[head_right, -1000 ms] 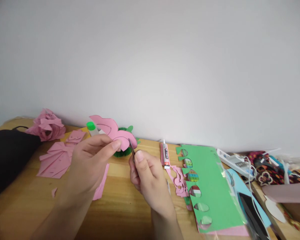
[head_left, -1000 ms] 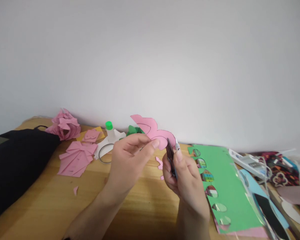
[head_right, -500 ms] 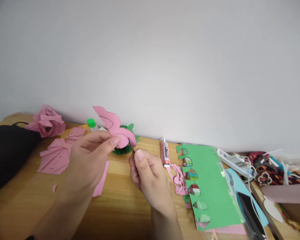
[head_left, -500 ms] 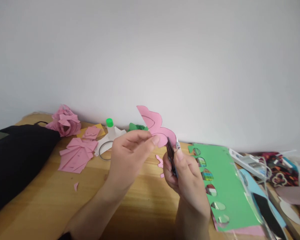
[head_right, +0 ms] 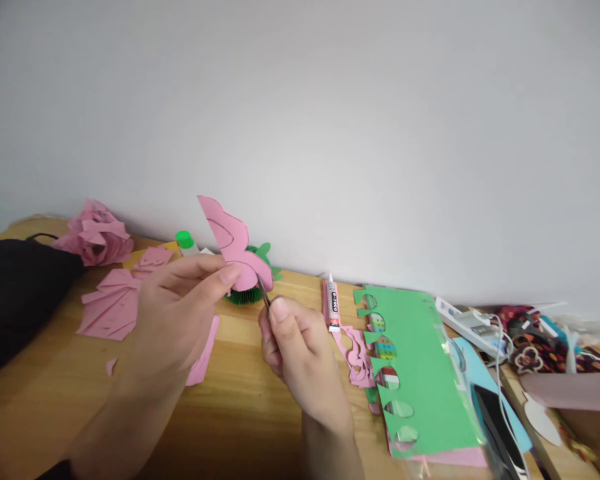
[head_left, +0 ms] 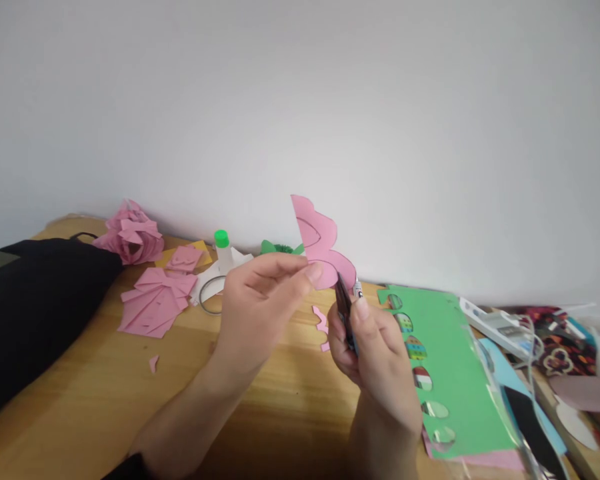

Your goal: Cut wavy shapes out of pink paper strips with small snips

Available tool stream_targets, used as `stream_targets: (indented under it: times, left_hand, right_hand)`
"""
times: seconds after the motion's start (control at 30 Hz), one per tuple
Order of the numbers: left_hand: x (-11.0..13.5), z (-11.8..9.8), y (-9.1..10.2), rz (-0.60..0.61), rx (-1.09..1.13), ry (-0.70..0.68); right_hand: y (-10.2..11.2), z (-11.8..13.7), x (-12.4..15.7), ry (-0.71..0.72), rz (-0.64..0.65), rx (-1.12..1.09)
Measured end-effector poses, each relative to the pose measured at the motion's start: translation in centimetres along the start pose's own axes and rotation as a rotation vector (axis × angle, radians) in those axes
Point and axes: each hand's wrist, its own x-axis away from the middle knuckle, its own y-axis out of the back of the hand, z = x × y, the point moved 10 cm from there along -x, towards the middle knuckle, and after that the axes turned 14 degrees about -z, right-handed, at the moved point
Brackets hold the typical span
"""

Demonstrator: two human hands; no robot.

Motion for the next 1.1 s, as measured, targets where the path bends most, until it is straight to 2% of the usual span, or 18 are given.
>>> stream_targets:
  times: [0.17,0.43,0.6,0.83,1.1]
  left_hand:
    - [0.2,-0.3,-0.2,0.012,-0.005,-0.018]
    - [1.1,-1.1,-1.8,0.167,-0.108,-0.112]
    - [1.0,-1.5,-1.7,0.169,-0.161,-0.137]
    - [1.3,-1.6,-2.1,0.242,-0.179,-0.138]
    - [1.1,-1.5,-2.3,0.242,-0.162,-0.135]
  right_hand:
    - [-0.1,0.1,0.1,0.000,0.006,-0.012]
    - [0.0,0.2,-0.1,-0.014,-0.027,-0.058]
    - [0.0,0.0,-0.1,-0.025,-0.012,-0.055]
    - [0.1,0.1,0.0,-0.015,0.006,-0.071]
    - [0.2,0.2,-0.1,-0.011,-0.013,-0.064]
